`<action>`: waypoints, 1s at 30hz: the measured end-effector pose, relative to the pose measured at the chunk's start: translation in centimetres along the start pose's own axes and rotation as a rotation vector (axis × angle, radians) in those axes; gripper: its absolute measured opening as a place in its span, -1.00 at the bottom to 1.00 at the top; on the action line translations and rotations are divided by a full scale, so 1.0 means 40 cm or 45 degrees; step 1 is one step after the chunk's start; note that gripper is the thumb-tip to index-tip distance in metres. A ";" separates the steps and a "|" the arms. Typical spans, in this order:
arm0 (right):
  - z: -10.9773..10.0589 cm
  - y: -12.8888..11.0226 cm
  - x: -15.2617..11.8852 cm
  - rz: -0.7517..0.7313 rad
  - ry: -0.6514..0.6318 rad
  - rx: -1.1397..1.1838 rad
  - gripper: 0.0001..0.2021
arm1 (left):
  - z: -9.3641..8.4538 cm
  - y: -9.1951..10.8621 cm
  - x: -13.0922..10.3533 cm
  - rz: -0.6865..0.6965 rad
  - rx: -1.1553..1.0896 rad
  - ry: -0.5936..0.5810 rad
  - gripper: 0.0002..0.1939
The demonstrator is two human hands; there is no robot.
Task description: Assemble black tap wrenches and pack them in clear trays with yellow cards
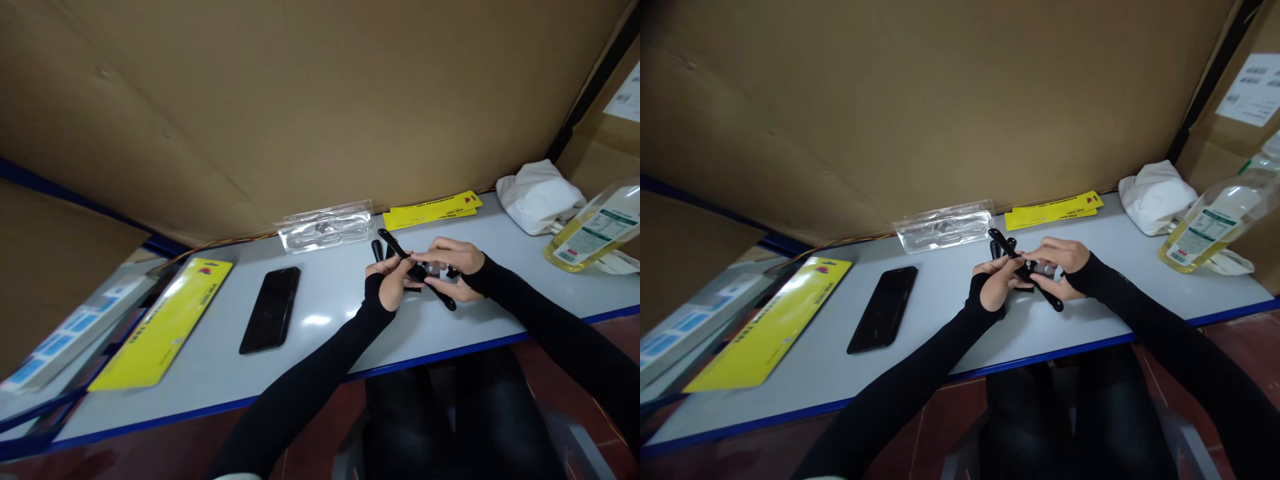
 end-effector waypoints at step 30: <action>0.007 0.003 0.000 0.012 0.019 -0.101 -0.77 | 0.003 0.008 -0.007 -0.087 -0.023 0.042 -0.79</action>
Point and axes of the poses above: each hand's wrist, its own x-axis towards the middle knuckle, its own z-axis out of the palm, y = z × x, the point moved 2 cm from there along x, towards the middle knuckle, and after that the axes turned 12 degrees about -z, right-handed, at the moved point
